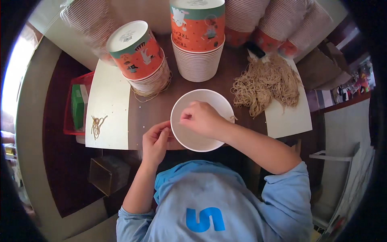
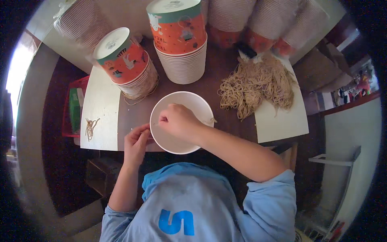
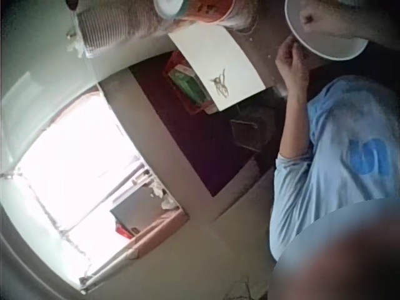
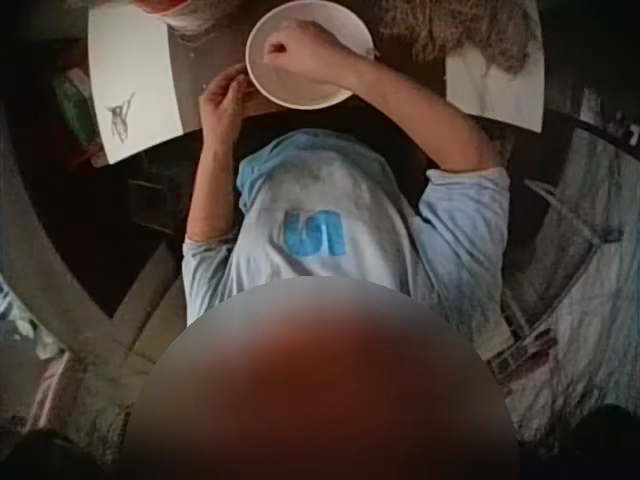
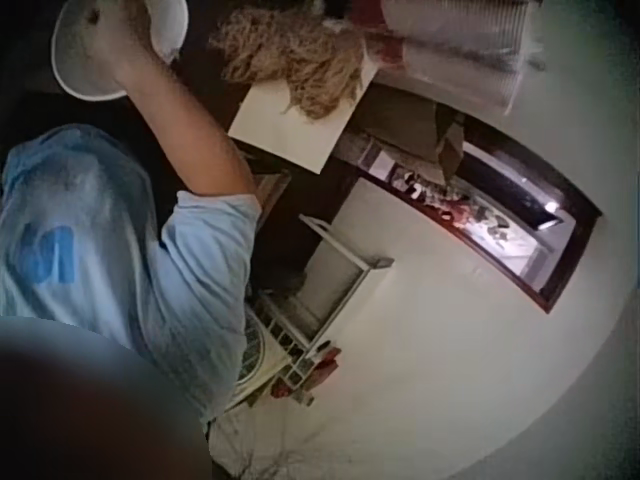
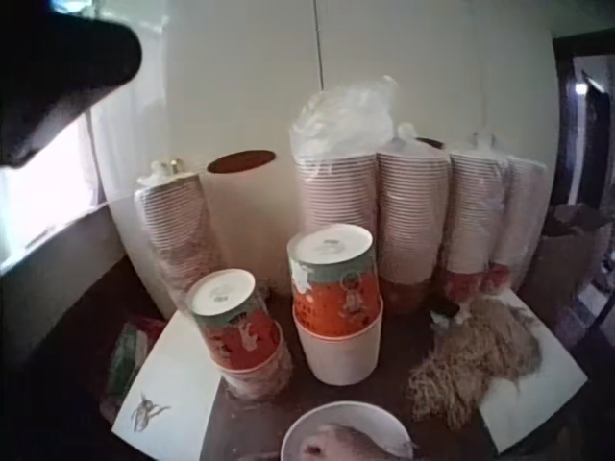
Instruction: Threading and knotting elastic strings onto printed paper bowls at a workbench.
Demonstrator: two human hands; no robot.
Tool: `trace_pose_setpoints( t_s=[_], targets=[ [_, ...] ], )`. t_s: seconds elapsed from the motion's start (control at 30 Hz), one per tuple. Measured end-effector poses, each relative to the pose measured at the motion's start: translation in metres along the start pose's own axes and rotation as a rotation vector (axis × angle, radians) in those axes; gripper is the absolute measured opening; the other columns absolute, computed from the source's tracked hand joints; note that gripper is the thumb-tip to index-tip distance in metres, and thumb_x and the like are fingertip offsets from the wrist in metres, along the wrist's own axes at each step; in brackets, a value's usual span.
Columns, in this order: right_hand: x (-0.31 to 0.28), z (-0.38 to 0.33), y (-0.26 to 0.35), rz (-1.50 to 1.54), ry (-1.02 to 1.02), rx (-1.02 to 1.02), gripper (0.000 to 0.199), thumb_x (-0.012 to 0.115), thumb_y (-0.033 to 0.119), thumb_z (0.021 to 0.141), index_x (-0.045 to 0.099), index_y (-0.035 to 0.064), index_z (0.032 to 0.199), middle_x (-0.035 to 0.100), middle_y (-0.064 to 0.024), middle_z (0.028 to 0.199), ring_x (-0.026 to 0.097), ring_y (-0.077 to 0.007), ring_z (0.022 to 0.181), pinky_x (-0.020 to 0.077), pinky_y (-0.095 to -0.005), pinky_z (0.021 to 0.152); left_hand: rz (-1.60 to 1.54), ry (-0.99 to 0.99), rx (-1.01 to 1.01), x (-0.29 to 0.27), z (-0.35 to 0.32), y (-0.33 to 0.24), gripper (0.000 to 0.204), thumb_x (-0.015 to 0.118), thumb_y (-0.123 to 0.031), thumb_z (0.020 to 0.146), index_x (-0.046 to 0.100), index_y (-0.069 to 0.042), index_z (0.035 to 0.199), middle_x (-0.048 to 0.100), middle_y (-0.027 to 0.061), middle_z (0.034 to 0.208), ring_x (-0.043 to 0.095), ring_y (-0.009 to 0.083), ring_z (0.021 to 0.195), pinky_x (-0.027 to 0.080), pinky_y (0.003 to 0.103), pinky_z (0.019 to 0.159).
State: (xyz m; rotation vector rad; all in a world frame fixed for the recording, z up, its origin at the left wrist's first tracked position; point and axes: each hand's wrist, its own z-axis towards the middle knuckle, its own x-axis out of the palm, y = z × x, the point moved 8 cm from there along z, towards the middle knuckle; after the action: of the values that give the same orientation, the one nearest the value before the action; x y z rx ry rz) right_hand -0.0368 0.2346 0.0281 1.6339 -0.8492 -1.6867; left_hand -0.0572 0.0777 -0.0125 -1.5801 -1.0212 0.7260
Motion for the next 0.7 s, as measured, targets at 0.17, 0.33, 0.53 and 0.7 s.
trace_pose_setpoints(
  t_s=[0.17,0.33,0.53,0.7],
  targets=[
    [0.0076,0.0065,-0.0032,0.047,0.021,0.046,0.011,0.061,0.015,0.074,0.064,0.0049,0.072,0.06,-0.0142,0.082,0.059,-0.0306,0.082,0.0471,-0.0413,0.073,0.053,-0.03,0.035,-0.0012,0.0032,-0.0007,0.02,0.052,-0.006,0.091,0.06,0.004,0.106,0.064,0.0065,0.087,0.061,0.0111,0.076,0.051,0.025,0.069],
    [0.0097,0.0093,-0.0019,0.052,0.008,0.016,0.01,0.06,0.014,0.073,0.064,0.0046,0.072,0.06,-0.0146,0.082,0.059,-0.0309,0.081,0.0474,-0.0418,0.073,0.197,-0.019,0.07,-0.001,0.0042,-0.0032,0.019,0.053,-0.007,0.091,0.06,0.004,0.104,0.064,0.0062,0.084,0.059,0.0095,0.073,0.05,0.023,0.067],
    [0.011,0.0095,0.0001,0.03,0.036,0.015,0.009,0.06,0.013,0.074,0.064,0.0048,0.072,0.059,-0.0148,0.082,0.06,-0.0312,0.079,0.0479,-0.042,0.072,0.249,-0.007,0.098,-0.0034,0.0076,-0.0053,0.018,0.054,-0.006,0.09,0.061,0.004,0.104,0.063,0.0057,0.083,0.058,0.0089,0.073,0.048,0.023,0.067],
    [0.0094,0.01,-0.0008,0.042,0.011,0.039,0.009,0.061,0.014,0.074,0.065,0.005,0.073,0.059,-0.0142,0.081,0.06,-0.0307,0.08,0.0479,-0.0413,0.072,0.237,-0.018,0.117,-0.0033,0.0076,-0.0057,0.017,0.054,-0.005,0.089,0.061,0.004,0.102,0.063,0.0067,0.086,0.058,0.0092,0.074,0.048,0.023,0.067]
  ],
)
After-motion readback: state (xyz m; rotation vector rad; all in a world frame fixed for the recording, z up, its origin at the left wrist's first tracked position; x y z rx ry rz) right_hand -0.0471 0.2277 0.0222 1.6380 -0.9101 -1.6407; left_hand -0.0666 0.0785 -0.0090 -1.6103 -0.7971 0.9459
